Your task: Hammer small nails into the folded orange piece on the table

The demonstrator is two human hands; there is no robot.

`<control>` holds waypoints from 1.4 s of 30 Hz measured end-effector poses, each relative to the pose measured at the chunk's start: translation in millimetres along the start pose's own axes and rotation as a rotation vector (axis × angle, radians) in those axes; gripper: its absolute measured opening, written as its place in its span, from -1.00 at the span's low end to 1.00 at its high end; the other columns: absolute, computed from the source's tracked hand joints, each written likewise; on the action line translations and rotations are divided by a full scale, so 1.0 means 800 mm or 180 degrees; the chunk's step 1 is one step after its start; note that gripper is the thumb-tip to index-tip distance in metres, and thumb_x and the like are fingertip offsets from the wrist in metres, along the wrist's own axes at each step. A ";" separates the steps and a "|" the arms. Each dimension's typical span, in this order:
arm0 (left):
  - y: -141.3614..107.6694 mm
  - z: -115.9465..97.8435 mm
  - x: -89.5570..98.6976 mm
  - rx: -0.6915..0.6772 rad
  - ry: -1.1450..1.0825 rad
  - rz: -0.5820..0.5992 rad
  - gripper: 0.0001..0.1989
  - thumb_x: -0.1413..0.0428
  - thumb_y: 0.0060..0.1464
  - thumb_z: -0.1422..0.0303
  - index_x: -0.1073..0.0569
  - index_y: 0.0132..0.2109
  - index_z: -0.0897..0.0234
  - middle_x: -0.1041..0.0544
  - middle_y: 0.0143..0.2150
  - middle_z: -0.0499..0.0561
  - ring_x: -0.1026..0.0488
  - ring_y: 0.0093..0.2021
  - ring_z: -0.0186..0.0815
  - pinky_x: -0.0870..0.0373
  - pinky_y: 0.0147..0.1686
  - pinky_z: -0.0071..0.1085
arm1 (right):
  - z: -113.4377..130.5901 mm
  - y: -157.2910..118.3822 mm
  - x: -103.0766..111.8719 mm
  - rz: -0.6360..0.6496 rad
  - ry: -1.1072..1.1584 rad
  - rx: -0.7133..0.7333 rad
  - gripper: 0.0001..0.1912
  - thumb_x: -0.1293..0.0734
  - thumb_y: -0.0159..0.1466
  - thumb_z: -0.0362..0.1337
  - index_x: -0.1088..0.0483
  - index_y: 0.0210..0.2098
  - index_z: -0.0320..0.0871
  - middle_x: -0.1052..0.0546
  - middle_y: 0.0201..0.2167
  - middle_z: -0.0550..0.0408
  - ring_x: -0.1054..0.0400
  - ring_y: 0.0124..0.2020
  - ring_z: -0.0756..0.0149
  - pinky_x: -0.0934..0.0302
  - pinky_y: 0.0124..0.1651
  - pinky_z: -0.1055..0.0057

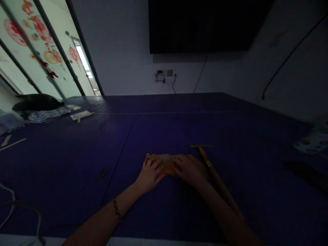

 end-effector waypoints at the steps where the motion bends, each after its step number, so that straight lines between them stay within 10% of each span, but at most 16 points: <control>1: 0.000 0.000 0.000 0.0016 0.0016 -0.0007 -0.61 0.18 0.11 0.16 -0.28 0.03 0.15 -0.26 0.10 0.03 -0.11 0.04 -0.13 -0.07 -0.03 -0.10 | -0.001 0.000 0.000 -0.0017 0.0028 -0.0012 -0.84 -0.16 0.15 -0.31 -0.32 -0.31 -0.17 -0.41 -0.27 0.00 -0.25 -0.20 0.25 -0.11 -0.13 0.33; 8: 0.003 0.004 0.034 0.0022 0.0051 -0.0139 -0.62 0.16 0.12 0.20 -0.25 0.05 0.16 -0.34 0.02 0.03 -0.15 0.05 -0.20 -0.04 0.03 -0.13 | -0.005 0.002 -0.005 -0.0036 0.0116 0.0008 -0.82 -0.14 0.16 -0.31 -0.35 -0.33 -0.18 -0.42 -0.24 -0.02 -0.26 -0.20 0.25 -0.14 -0.15 0.33; 12: -0.015 0.055 0.087 0.0681 0.0149 -0.0326 -0.67 0.15 0.12 0.27 -0.32 -0.02 0.22 -0.39 -0.04 0.03 -0.24 -0.01 -0.23 -0.13 0.00 -0.21 | -0.007 0.002 -0.007 -0.0064 0.0169 0.0058 -0.83 -0.15 0.16 -0.27 -0.36 -0.36 -0.14 -0.44 -0.25 0.00 -0.27 -0.20 0.23 -0.15 -0.17 0.30; 17: -0.112 0.146 0.127 0.2083 0.0447 -0.0515 -0.57 0.19 0.10 0.22 -0.28 0.01 0.37 -0.36 -0.02 0.13 -0.29 -0.02 -0.23 -0.22 -0.05 -0.34 | -0.006 -0.001 0.001 -0.0287 0.0103 0.0074 -0.80 -0.14 0.19 -0.25 -0.37 -0.40 -0.13 -0.46 -0.31 0.02 -0.28 -0.23 0.22 -0.14 -0.15 0.27; 22: -0.210 0.184 0.113 0.3409 0.1252 0.0043 -0.39 0.18 0.02 0.11 -0.29 -0.08 0.69 -0.37 -0.15 0.41 -0.33 -0.11 0.02 -0.28 -0.20 -0.22 | -0.001 -0.003 0.001 -0.0360 0.0040 0.0148 -0.76 -0.11 0.21 -0.25 -0.37 -0.42 -0.15 -0.48 -0.34 0.01 -0.30 -0.26 0.22 -0.14 -0.17 0.27; 42: -0.161 0.184 0.083 0.3048 0.1159 0.0862 -0.62 0.18 0.07 0.31 -0.46 -0.26 0.45 -0.45 -0.30 0.23 -0.40 -0.29 -0.19 -0.26 -0.29 -0.38 | 0.000 0.000 -0.001 -0.0421 0.0132 0.0252 -0.80 -0.16 0.19 -0.29 -0.38 -0.46 -0.15 -0.50 -0.41 0.03 -0.35 -0.32 0.25 -0.16 -0.21 0.30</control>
Point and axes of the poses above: each hand's wrist, its own y-axis towards the middle knuckle, its own x-axis out of the back of the hand, z = x × y, the point moved 8 cm from there along y, towards the middle knuckle
